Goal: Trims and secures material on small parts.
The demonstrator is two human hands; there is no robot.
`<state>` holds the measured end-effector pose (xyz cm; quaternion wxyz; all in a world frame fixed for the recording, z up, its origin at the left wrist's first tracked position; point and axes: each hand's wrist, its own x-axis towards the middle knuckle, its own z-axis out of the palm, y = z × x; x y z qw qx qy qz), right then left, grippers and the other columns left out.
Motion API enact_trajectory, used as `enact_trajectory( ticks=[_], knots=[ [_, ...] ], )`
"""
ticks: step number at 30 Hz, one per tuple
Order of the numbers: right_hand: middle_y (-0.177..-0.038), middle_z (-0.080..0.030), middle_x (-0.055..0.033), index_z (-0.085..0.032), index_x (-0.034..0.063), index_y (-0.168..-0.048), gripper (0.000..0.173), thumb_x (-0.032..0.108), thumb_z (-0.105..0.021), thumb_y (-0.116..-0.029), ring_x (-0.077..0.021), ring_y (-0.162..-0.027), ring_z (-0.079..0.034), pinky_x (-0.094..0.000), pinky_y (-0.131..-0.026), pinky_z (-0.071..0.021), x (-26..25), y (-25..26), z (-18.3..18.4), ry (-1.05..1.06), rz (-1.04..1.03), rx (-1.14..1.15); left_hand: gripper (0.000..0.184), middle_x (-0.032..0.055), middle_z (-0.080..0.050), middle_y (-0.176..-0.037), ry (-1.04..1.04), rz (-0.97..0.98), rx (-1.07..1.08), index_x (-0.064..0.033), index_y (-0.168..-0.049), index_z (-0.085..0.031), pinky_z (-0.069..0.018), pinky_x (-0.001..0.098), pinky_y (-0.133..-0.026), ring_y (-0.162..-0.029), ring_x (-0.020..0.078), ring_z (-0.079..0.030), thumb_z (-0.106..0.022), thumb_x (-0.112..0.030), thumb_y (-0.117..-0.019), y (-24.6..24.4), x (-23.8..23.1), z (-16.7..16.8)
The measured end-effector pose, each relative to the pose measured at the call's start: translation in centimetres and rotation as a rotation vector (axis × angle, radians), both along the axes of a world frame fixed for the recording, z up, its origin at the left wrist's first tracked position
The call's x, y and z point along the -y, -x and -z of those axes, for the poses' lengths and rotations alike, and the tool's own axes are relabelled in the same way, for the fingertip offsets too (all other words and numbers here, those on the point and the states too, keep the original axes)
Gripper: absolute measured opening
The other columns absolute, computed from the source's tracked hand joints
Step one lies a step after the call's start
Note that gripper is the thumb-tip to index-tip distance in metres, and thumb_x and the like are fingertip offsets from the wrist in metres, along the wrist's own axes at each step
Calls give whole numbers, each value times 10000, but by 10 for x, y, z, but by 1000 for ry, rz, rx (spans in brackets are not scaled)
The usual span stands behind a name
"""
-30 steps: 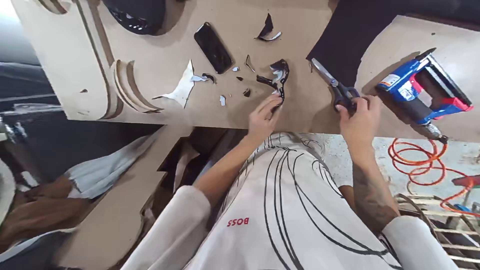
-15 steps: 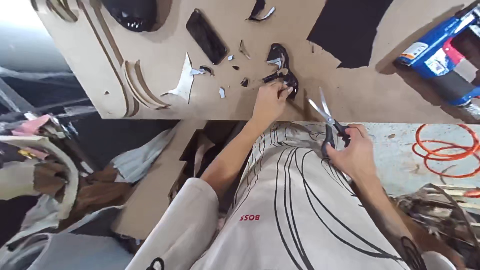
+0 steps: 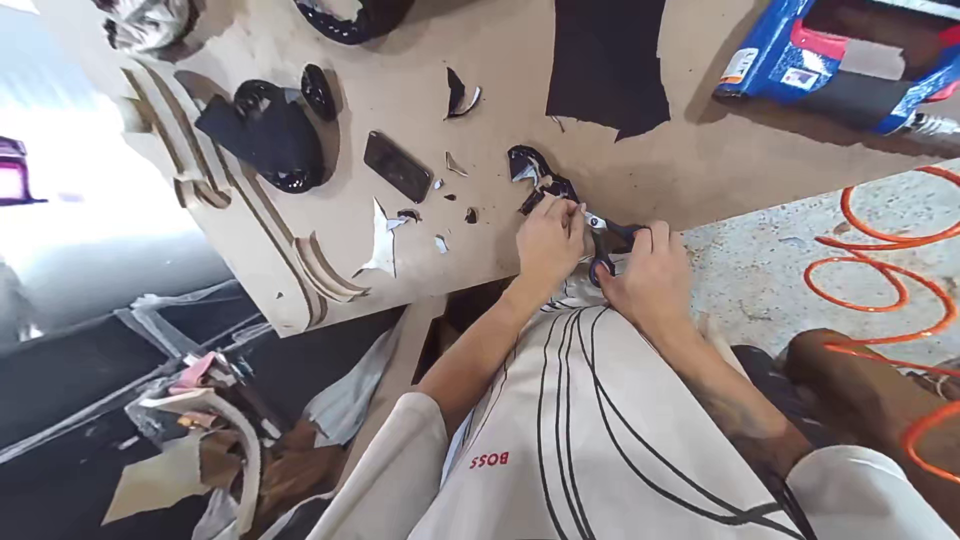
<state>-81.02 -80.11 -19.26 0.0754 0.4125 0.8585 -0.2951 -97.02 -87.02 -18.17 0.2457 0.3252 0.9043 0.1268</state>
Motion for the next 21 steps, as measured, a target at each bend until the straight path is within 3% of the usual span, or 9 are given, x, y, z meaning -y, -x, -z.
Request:
enact_trajectory(
  ticks=[3, 6, 8, 11, 15, 19, 21],
  knots=[
    [-1157, -628, -260, -655, -26, -1096, 537, 430, -764, -834, -461, -1069, -625, -580, -831, -542, -1, -4, 2, 18, -27, 5, 276, 32, -677, -957, -23, -18, 16, -117, -1068, -738, -577, 383, -705, -769, 160, -647, -575, -335, -1025, -11, 2, 10],
    [-1143, -648, -247, -671, 16, -1133, 358, 305, -708, -925, -459, -1020, -667, -571, -706, -581, -7, -16, 3, 35, -91, 30, 265, 44, -671, -946, -65, -54, 55, -96, -1072, -728, -577, 370, -708, -768, 158, -644, -582, -311, -1021, -12, 8, 13],
    [-1130, -642, -268, -654, -10, -1119, 386, 308, -724, -911, -473, -1023, -658, -596, -743, -567, -16, -21, 6, -8, -138, 28, 263, 39, -672, -965, -98, -75, 128, -95, -1081, -729, -580, 339, -715, -770, 136, -643, -585, -306, -1019, -14, 13, 13],
    [-1168, -603, -291, -621, -37, -1124, 596, 477, -735, -844, -490, -1101, -603, -632, -889, -500, -31, -18, 9, -27, -194, 77, 251, 35, -675, -988, -176, -119, 251, -82, -1074, -729, -577, 285, -727, -773, 101, -639, -597, -289, -1019, -18, 18, 13],
    [-1134, -628, -295, -648, -21, -1121, 466, 369, -744, -886, -492, -1065, -629, -630, -890, -512, -39, -15, 14, -25, -268, 34, 258, 49, -675, -1027, -261, -117, 338, -70, -1084, -727, -585, 267, -763, -829, 94, -656, -582, -278, -1036, -20, 22, 15],
    [-1193, -590, -310, -627, -23, -1141, 585, 440, -777, -817, -516, -1111, -584, -670, -904, -469, -51, -10, 12, -100, -358, 30, 230, 57, -669, -1074, -302, -137, 435, -71, -1085, -708, -583, 279, -769, -853, 101, -655, -573, -252, -1041, -17, 24, 13],
    [-1183, -592, -301, -635, -6, -1131, 557, 422, -793, -811, -512, -1103, -583, -666, -905, -465, -58, -6, 11, -110, -403, 29, 222, 60, -663, -1097, -312, -138, 469, -70, -1083, -696, -590, 291, -783, -875, 107, -660, -564, -244, -1046, -18, 25, 11]
  ],
)
